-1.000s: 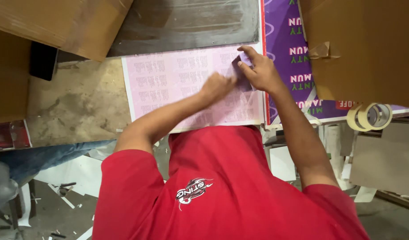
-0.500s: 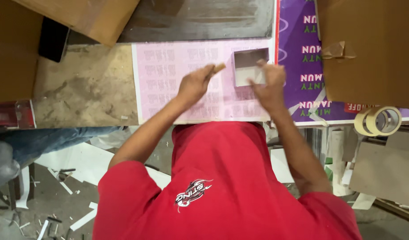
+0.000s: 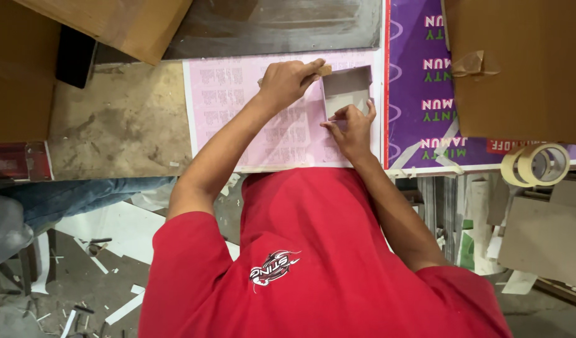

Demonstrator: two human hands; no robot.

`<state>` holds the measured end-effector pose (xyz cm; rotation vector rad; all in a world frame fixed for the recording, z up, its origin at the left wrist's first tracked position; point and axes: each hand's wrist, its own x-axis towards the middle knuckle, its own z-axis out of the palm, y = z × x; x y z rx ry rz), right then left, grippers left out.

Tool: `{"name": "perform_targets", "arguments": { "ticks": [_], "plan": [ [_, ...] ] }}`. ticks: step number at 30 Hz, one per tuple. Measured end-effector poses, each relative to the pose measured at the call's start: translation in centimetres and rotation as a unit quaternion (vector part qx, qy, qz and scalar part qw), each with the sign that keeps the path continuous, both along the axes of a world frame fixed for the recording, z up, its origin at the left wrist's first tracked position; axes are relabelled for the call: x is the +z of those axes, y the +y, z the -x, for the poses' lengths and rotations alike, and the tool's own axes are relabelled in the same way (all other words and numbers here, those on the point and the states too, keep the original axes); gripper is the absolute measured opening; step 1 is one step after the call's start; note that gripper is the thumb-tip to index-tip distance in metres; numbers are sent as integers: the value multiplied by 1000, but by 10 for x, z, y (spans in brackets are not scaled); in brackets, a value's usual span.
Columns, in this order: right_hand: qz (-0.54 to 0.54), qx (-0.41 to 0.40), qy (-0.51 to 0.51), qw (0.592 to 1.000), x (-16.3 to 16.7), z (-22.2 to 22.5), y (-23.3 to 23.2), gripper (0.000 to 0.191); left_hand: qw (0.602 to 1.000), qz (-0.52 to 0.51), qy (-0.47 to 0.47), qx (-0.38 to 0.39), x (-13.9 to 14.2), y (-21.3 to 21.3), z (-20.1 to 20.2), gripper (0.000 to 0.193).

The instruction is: The person assembles small purple cardboard boxes on a table, folding the flaps and pressing the edges to form the box shape. They handle each box one at a time, repeatedly folding and adjusting the sides.

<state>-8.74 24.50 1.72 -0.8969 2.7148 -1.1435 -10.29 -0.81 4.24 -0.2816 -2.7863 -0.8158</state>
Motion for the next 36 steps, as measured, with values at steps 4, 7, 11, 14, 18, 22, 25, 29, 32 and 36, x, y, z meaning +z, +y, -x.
{"name": "perform_targets", "arguments": {
  "ticks": [4,7,11,14,18,22,25,29,32,36],
  "plan": [
    [5,6,7,1000,-5,3,3,41,997,11,-71,16,3,11,-7,35],
    [16,8,6,1000,-10,4,6,44,994,-71,-78,1,6,31,-33,33],
    [6,-1,0,1000,-18,6,9,44,985,-26,-168,-15,2,57,-73,44],
    [1,3,-6,1000,-20,8,10,46,985,-97,-144,17,-1,62,-85,39],
    [-7,8,-8,1000,-13,8,9,51,990,-29,-140,0,0,56,-75,37],
    [-7,-9,-4,1000,-2,16,-2,66,995,-7,-103,1,3,49,-58,34],
    [-11,-32,-7,999,1,25,-11,66,995,-62,-72,17,5,43,-45,31],
    [-12,-13,8,1000,4,27,-12,59,994,-79,-47,59,9,26,-15,29],
    [-22,3,19,1000,7,25,-11,41,981,-70,-118,140,10,7,11,25],
    [-24,25,88,996,16,10,-6,19,978,-113,-11,173,15,-9,9,24]
  ]
}}
